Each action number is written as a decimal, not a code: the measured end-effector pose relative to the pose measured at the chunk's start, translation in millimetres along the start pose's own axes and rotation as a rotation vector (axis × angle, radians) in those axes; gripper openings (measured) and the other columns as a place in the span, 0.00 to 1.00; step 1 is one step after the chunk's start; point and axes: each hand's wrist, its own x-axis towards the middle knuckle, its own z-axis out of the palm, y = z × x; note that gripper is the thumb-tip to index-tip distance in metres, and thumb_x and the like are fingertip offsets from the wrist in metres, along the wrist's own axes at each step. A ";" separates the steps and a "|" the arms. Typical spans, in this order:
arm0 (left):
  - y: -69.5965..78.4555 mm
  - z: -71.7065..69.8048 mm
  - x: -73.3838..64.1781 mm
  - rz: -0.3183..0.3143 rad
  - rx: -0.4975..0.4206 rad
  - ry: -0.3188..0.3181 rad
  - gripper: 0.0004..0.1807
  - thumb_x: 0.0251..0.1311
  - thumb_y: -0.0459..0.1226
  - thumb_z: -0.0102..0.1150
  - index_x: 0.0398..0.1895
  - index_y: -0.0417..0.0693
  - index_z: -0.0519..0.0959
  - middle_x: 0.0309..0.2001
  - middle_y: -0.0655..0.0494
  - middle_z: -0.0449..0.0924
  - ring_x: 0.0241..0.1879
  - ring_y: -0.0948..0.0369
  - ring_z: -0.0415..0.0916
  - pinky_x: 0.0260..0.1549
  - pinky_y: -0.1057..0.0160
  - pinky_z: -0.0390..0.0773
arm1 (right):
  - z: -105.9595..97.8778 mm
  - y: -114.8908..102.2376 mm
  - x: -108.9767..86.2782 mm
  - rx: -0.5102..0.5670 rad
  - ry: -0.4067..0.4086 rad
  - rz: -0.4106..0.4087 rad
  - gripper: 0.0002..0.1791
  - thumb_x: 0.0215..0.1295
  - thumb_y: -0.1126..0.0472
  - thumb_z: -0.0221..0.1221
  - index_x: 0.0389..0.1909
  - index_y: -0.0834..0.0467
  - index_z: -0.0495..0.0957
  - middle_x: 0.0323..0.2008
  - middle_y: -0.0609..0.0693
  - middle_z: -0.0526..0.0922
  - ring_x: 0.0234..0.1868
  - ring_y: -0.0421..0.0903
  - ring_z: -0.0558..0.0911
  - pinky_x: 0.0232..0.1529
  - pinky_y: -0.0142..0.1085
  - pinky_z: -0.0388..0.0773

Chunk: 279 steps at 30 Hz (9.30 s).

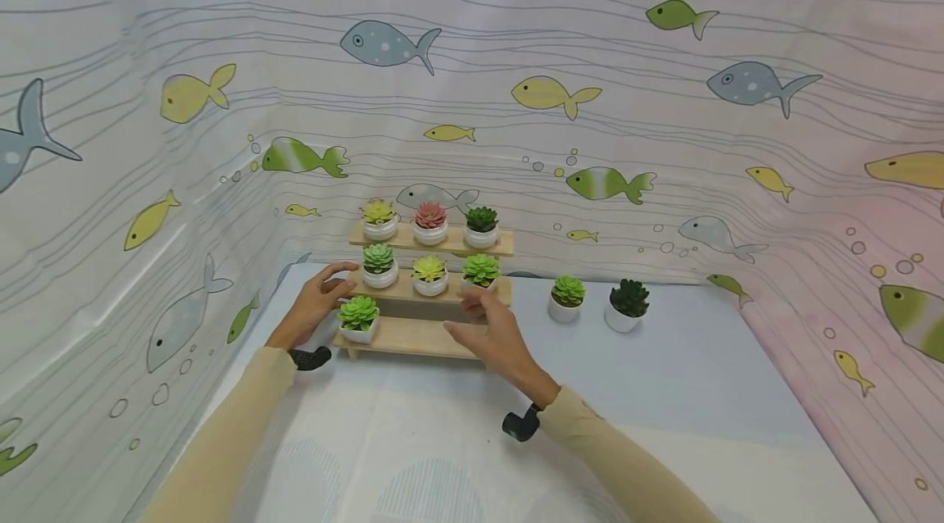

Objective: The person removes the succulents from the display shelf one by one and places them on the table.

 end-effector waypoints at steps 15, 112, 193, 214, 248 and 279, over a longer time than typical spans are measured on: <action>-16.1 0.6 5.2 0.045 0.030 0.032 0.29 0.70 0.56 0.61 0.71 0.63 0.72 0.54 0.45 0.82 0.51 0.51 0.81 0.49 0.52 0.80 | 35.7 -1.2 10.8 0.051 -0.101 -0.006 0.32 0.68 0.51 0.69 0.67 0.61 0.72 0.56 0.61 0.78 0.56 0.56 0.79 0.55 0.49 0.79; 18.1 2.1 -7.5 -0.021 -0.055 -0.021 0.27 0.74 0.44 0.61 0.72 0.51 0.70 0.56 0.39 0.81 0.49 0.50 0.82 0.49 0.51 0.81 | 123.6 -7.5 57.3 -0.103 -0.186 0.043 0.33 0.64 0.52 0.73 0.66 0.59 0.75 0.50 0.51 0.79 0.46 0.45 0.81 0.45 0.33 0.80; -17.1 -4.7 15.4 0.018 -0.031 -0.018 0.30 0.70 0.53 0.63 0.71 0.58 0.71 0.59 0.41 0.79 0.51 0.48 0.81 0.55 0.42 0.78 | -30.1 12.4 -7.6 -0.021 -0.025 0.048 0.34 0.63 0.54 0.74 0.68 0.57 0.73 0.54 0.54 0.77 0.51 0.56 0.80 0.53 0.48 0.81; -10.3 -10.4 11.1 -0.044 -0.101 -0.071 0.31 0.70 0.51 0.64 0.72 0.57 0.69 0.53 0.42 0.79 0.53 0.47 0.80 0.59 0.43 0.77 | -78.9 29.4 -38.8 -0.120 0.064 0.167 0.37 0.64 0.53 0.73 0.69 0.60 0.71 0.58 0.57 0.76 0.54 0.62 0.81 0.51 0.44 0.83; -11.4 -10.8 11.0 -0.031 -0.165 -0.096 0.31 0.71 0.47 0.64 0.73 0.52 0.68 0.52 0.45 0.80 0.51 0.52 0.81 0.62 0.41 0.74 | -195.6 62.3 -85.7 -0.172 0.151 0.355 0.46 0.69 0.44 0.67 0.78 0.64 0.58 0.67 0.63 0.70 0.59 0.49 0.80 0.47 0.21 0.77; -9.0 -11.1 9.7 -0.022 -0.192 -0.104 0.32 0.71 0.46 0.65 0.74 0.51 0.67 0.52 0.46 0.80 0.51 0.52 0.81 0.62 0.38 0.71 | -274.1 109.7 -106.7 -0.242 0.221 0.483 0.54 0.70 0.39 0.63 0.81 0.64 0.48 0.73 0.69 0.63 0.71 0.68 0.65 0.62 0.46 0.77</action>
